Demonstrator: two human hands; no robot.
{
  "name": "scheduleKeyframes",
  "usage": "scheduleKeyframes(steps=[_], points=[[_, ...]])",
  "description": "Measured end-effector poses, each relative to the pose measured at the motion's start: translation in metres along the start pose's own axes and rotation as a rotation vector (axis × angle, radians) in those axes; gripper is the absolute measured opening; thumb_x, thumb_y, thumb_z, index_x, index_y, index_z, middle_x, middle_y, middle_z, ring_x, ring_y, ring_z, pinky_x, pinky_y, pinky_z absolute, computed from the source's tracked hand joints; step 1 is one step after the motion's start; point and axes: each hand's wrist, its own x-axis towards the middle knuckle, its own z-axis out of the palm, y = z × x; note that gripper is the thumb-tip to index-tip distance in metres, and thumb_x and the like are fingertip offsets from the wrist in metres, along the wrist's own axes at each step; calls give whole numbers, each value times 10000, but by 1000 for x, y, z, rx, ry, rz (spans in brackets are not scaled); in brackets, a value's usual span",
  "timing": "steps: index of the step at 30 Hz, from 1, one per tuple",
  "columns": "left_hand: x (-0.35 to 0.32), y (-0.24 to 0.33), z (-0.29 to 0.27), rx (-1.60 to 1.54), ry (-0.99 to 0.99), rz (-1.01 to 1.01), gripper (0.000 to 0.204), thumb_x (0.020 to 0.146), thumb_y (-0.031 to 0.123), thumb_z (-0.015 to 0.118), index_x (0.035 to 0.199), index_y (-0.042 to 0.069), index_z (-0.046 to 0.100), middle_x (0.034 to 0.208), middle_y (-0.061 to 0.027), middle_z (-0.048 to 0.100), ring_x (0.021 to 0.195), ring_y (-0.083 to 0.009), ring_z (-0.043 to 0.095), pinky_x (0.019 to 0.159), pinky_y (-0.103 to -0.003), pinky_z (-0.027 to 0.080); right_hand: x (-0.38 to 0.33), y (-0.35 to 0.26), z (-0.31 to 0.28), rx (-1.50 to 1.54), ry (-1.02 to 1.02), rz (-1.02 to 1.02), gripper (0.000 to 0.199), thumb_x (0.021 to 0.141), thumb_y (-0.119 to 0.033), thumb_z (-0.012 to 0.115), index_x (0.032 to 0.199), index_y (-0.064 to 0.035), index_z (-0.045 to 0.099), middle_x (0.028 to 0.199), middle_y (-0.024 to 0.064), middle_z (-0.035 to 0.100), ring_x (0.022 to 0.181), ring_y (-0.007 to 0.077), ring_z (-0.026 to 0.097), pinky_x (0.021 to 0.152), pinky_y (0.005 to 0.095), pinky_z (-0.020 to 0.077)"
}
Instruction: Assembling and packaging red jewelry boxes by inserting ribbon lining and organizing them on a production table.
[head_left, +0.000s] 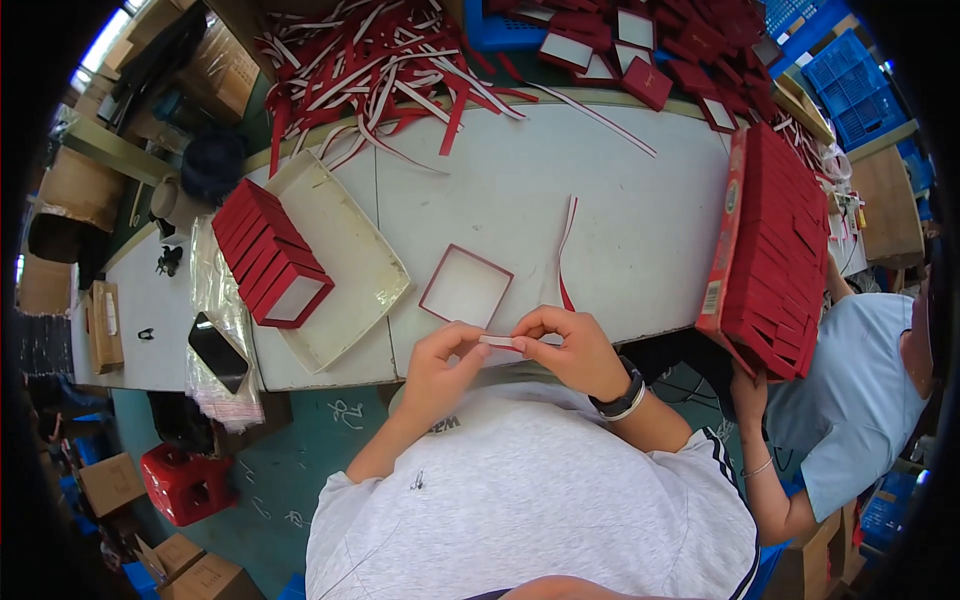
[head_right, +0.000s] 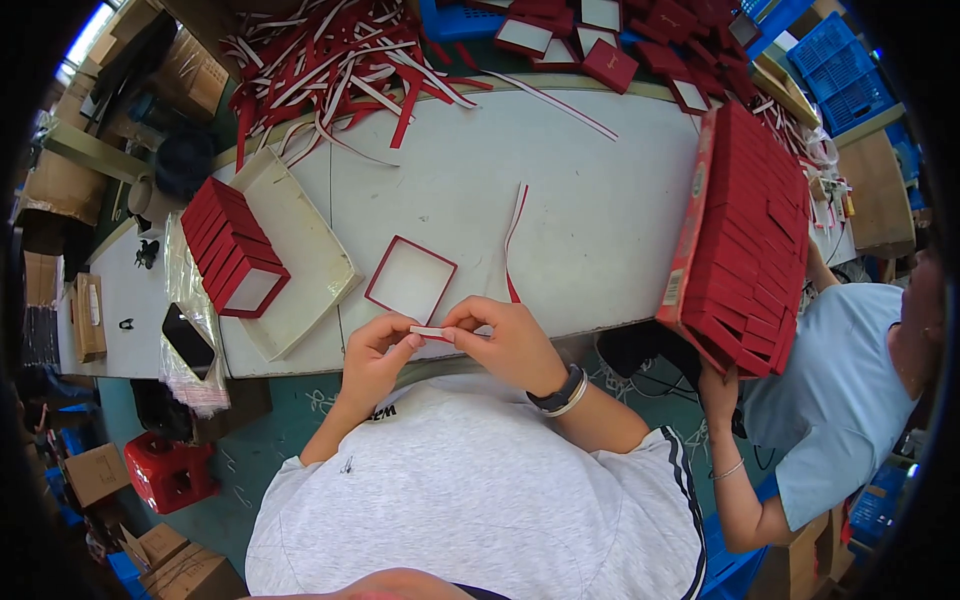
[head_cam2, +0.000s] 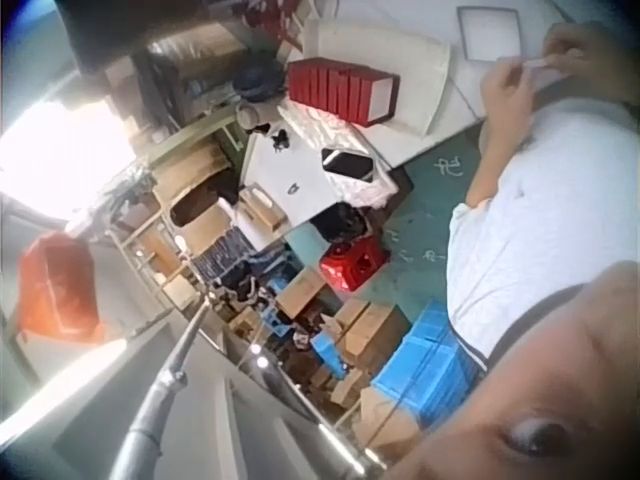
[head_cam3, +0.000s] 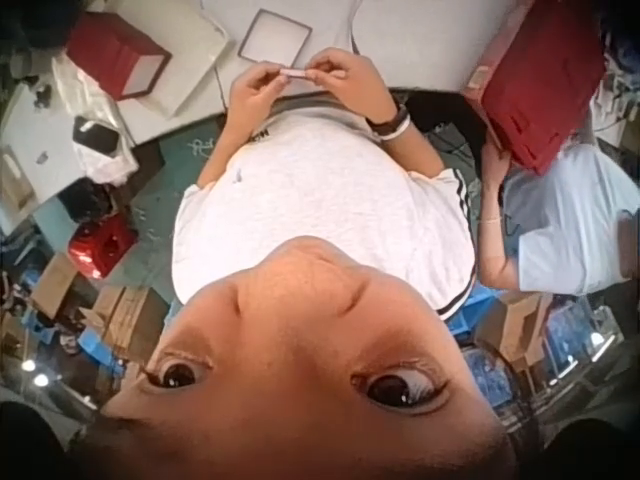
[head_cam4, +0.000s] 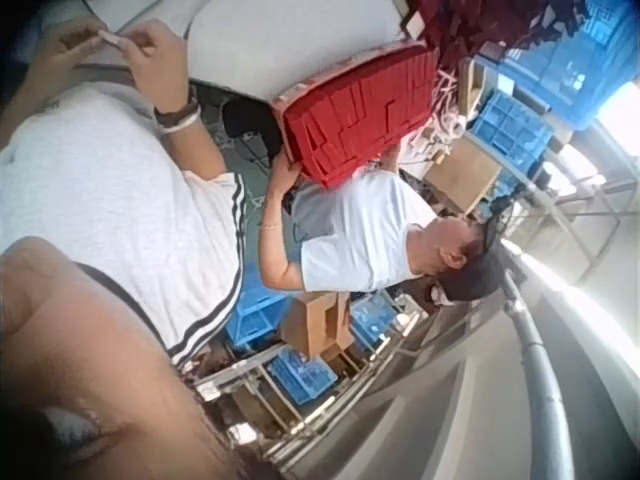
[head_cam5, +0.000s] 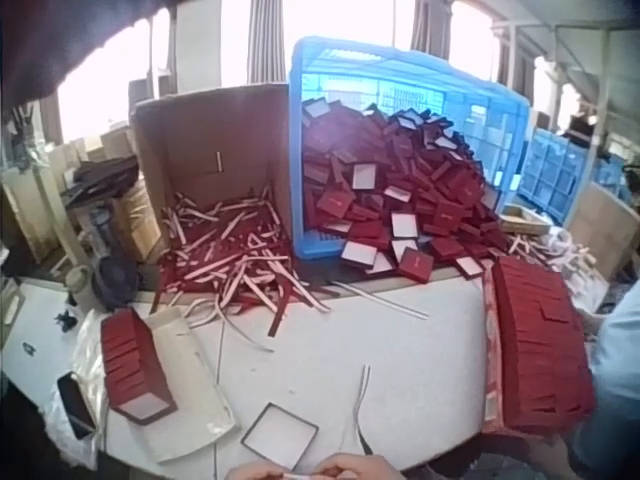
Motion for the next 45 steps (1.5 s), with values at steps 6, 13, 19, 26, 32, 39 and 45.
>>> scheduleKeyframes(steps=[6, 13, 19, 26, 32, 39, 45], points=[[-1, 8, 3, -103, 79, -44, 134, 876, 37, 596, 977, -38, 642, 859, -58, 653, 763, -96, 597, 691, -220, 462, 7, 14, 10, 54, 96, -84, 130, 842, -108, 665, 919, -9, 632, 817, 39, 656, 761, 104, 601, 666, 247, 468], [14, 13, 3, -170, 252, -8, 119, 890, 52, 594, 961, -34, 635, 796, -53, 654, 701, -90, 592, 637, -215, 464, 15, -12, 19, -470, 344, -720, 182, 740, -77, 698, 914, -63, 645, 893, 70, 620, 817, 260, 581, 746, 350, 469], [13, 24, 8, -144, 323, 59, 73, 878, 14, 587, 898, -49, 618, 736, -61, 627, 633, -102, 566, 582, -222, 455, 26, -14, 24, -574, 322, -834, 180, 717, -43, 697, 889, -39, 644, 882, 75, 637, 811, 251, 599, 712, 349, 486], [8, 18, 10, 99, 343, 123, 79, 868, 17, 605, 887, -57, 627, 746, -54, 635, 665, -96, 588, 609, -218, 475, 33, -17, 14, -830, 336, -1022, 206, 683, -85, 663, 875, -22, 626, 876, 64, 634, 806, 222, 606, 724, 344, 488], [12, 27, 14, 563, 329, 286, 83, 775, 24, 663, 847, -15, 651, 696, -98, 614, 604, -186, 603, 570, -280, 474, 36, -17, 8, -1033, 179, -1030, 201, 681, -94, 617, 859, 0, 624, 862, 81, 624, 814, 221, 599, 758, 336, 485], [11, 28, 15, 703, 246, 336, 72, 770, 5, 657, 836, -23, 651, 679, -107, 612, 578, -174, 590, 536, -276, 453, 34, -13, 7, -1225, 65, -1010, 133, 671, -122, 612, 742, -14, 585, 754, 61, 563, 741, 196, 565, 682, 307, 456], [13, 27, 14, 466, 270, 200, 56, 778, 17, 654, 817, -23, 648, 716, -93, 638, 587, -143, 595, 542, -262, 468, 38, -10, -7, -754, 194, -881, 66, 697, -58, 623, 753, -30, 605, 743, 71, 594, 707, 206, 582, 664, 311, 470]])
